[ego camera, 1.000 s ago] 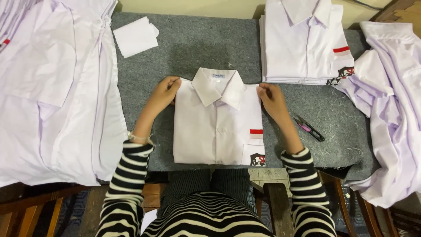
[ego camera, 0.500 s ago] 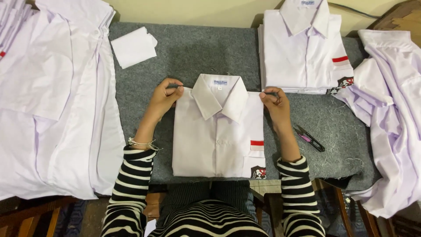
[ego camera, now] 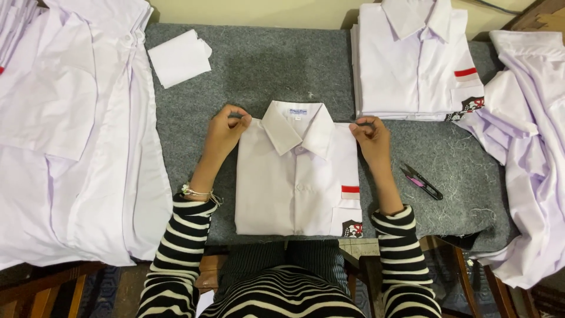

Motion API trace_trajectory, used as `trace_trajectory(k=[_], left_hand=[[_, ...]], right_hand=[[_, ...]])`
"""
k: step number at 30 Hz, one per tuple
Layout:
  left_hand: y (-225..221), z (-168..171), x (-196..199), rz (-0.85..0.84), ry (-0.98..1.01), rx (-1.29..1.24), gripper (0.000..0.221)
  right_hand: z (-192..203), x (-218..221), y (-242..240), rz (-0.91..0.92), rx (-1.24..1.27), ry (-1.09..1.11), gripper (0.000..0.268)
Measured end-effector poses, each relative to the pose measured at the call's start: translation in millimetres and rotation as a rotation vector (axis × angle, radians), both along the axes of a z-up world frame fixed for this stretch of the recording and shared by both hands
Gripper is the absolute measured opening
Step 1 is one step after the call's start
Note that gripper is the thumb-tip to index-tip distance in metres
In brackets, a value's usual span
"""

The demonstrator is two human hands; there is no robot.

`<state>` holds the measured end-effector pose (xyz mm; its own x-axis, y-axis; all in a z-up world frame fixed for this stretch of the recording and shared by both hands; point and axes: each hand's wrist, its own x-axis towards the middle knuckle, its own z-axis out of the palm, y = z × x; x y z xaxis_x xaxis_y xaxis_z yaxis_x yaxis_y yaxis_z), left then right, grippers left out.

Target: Folding white shirts and using a thread clipper to trim loose threads on a factory work table.

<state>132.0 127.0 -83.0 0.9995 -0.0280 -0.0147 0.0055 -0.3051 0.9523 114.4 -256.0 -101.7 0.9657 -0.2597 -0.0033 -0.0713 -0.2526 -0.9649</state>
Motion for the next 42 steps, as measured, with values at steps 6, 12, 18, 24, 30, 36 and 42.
trace_trajectory(k=[6, 12, 18, 24, 30, 36, 42], left_hand=[[-2, 10, -2, 0.052, -0.127, 0.066, 0.025], [-23, 33, -19, 0.129, -0.432, 0.422, 0.017], [-87, 21, -40, -0.065, -0.747, 0.607, 0.049], [-104, -32, -38, -0.088, -0.671, 0.911, 0.071], [-103, -36, -41, -0.015, -0.759, 0.83, 0.072], [-92, -22, -94, -0.008, -0.75, 0.91, 0.068], [-62, -2, -164, -0.246, -0.597, 0.763, 0.063]], right_hand=[[24, -12, 18, -0.017, -0.167, -0.136, 0.032], [58, -24, 44, -0.014, -0.488, -0.327, 0.019], [90, -33, 94, 0.311, -0.673, -0.508, 0.027], [83, -12, 125, 0.645, -1.008, -0.183, 0.05], [72, 31, 130, 0.957, -0.982, -0.158, 0.058], [52, 36, 122, 0.943, -0.911, -0.308, 0.059], [47, 39, 121, 0.947, -0.885, -0.315, 0.051]])
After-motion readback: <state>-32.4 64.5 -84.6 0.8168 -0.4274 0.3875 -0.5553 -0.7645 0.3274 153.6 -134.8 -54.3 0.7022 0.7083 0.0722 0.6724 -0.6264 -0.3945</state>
